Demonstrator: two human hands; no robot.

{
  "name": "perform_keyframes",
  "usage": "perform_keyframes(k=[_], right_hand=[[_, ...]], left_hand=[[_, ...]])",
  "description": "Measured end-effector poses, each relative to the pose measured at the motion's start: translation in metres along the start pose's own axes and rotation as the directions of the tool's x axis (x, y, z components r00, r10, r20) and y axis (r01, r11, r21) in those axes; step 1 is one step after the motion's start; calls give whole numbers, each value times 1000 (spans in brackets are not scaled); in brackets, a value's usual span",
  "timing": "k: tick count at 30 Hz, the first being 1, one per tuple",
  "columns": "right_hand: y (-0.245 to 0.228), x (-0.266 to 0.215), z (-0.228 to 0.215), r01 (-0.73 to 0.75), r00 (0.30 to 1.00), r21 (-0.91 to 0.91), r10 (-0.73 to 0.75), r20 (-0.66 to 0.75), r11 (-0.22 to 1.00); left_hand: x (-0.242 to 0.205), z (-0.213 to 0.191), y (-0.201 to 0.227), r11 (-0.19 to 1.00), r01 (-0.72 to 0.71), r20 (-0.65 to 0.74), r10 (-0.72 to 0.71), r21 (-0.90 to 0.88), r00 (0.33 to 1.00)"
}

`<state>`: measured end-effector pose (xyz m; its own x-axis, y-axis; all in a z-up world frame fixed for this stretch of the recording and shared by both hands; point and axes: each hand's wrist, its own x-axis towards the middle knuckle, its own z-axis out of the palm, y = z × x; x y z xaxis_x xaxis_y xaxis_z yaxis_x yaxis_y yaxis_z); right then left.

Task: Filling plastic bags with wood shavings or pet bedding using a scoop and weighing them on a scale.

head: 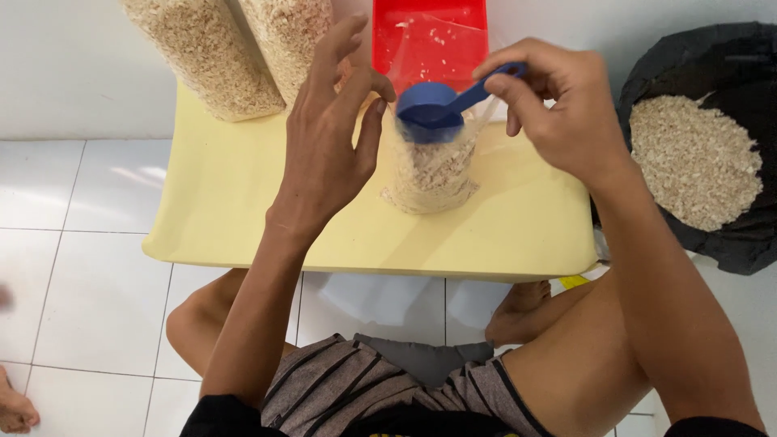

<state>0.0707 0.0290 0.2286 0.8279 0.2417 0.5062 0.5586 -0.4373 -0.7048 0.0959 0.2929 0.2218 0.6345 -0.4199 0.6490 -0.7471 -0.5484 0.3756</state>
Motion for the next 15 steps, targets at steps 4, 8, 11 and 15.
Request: perform_keyframes(k=[4,8,11,15], right_hand=[[15,-5,-10,-80,995,167,87,-39,983],[33,-12,-25,13,993,188,9,-115,982],[50,-28,-46,6,938,328,109,-329,944],[99,-56,-105,51,747,605,372,-552,795]], left_hand=[[1,1,1,999,12,3,-12,-42,1000],[-3,3,2,990,16,-14,-18,-138,1000],[-20,16,-6,971,49,-58,-65,-234,996],[-62,52,-25,854,253,-23,-295,-455,955]])
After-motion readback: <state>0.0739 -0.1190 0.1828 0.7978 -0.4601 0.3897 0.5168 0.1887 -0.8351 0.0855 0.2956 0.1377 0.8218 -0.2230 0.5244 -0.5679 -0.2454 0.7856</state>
